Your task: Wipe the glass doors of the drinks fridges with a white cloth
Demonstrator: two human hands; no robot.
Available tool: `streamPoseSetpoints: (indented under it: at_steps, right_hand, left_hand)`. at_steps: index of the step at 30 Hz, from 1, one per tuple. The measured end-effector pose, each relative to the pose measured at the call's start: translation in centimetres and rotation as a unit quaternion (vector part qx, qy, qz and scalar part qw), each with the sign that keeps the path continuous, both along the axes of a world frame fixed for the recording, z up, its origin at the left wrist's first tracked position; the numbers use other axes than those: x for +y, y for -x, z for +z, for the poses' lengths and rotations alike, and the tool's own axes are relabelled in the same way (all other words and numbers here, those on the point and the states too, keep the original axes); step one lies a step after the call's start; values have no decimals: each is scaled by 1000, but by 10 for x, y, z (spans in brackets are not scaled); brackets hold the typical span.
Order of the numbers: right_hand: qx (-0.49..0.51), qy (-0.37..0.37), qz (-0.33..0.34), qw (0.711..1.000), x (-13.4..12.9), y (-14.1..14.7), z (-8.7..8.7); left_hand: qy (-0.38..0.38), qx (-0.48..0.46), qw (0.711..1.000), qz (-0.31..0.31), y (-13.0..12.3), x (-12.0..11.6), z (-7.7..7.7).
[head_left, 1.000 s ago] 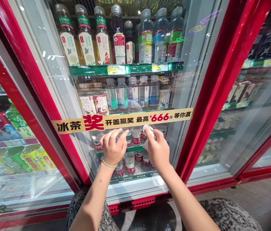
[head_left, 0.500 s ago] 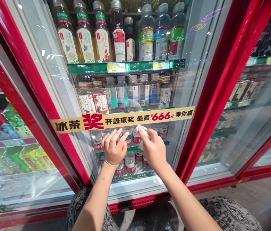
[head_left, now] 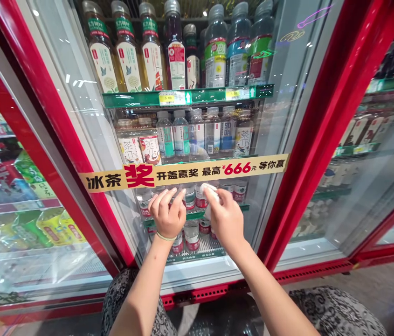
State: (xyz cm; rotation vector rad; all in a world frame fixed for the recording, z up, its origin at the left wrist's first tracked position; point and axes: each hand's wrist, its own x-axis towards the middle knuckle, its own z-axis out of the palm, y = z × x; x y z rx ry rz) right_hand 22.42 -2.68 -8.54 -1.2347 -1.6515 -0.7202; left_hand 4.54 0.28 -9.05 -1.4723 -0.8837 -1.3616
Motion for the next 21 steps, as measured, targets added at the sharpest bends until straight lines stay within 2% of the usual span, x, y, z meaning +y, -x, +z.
streamPoseSetpoints:
  at_steps: [2, 6, 10, 14, 18, 21]
  right_hand:
    - [25, 1, -10, 1000, 0, 2, 1]
    - [-15, 2, 20, 1000, 1, 7, 3]
    - [43, 19, 4, 999, 2, 9, 2]
    - [-25, 17, 30, 999, 2, 10, 2]
    - [11, 16, 9, 1000, 1, 13, 5]
    - [-32, 20, 34, 999, 1, 17, 8]
  left_hand:
    - [2, -1, 1000, -3, 0, 0, -1]
    - [11, -3, 1000, -15, 2, 0, -3]
    - [17, -2, 999, -28, 3, 0, -4]
    - [10, 0, 1000, -21, 2, 0, -4]
    - [3, 5, 1000, -19, 2, 0, -3]
    - [8, 2, 1000, -18, 2, -1, -2]
